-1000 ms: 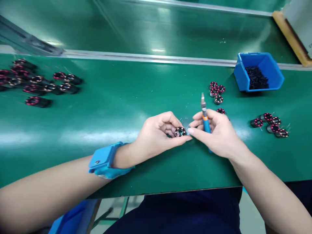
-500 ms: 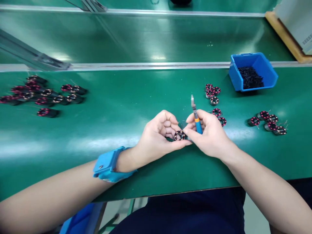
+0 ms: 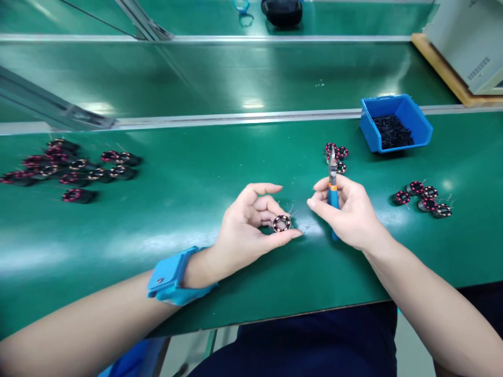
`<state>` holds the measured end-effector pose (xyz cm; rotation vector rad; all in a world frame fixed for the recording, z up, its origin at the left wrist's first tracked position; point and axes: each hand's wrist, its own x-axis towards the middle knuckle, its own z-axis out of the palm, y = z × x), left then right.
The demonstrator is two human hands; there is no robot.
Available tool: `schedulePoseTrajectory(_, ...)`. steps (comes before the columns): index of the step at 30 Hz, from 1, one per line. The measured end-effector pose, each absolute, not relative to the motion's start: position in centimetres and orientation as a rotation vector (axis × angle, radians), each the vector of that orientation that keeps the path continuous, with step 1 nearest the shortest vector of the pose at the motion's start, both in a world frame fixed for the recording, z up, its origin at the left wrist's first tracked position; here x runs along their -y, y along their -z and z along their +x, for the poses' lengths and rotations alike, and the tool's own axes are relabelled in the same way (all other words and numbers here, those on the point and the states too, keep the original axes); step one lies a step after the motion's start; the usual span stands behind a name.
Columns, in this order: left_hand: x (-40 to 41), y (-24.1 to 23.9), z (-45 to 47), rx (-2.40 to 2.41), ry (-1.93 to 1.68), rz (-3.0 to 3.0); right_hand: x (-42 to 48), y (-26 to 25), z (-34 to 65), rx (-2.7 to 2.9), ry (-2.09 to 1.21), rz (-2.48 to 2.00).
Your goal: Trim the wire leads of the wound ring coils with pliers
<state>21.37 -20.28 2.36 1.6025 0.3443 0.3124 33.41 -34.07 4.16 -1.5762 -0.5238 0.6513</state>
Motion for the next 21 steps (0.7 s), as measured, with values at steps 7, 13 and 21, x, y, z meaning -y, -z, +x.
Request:
schedulePoseTrajectory(7,20.1,-2.2,21.4,-0.359,-0.113,1.509,33.3,-4.6,32.2,0.544,-0.890,-1.575)
schedulePoseTrajectory(13,20.2,-2.4,21.4,-0.395,-0.090,1.517,33.3,-4.2,33.0,0.569,-0.666,-1.654)
schedulePoseTrajectory(21,19.7,-2.6,21.2,-0.401,-0.017,1.513,35.4,-5.1,34.0,0.530,-1.115,-1.593)
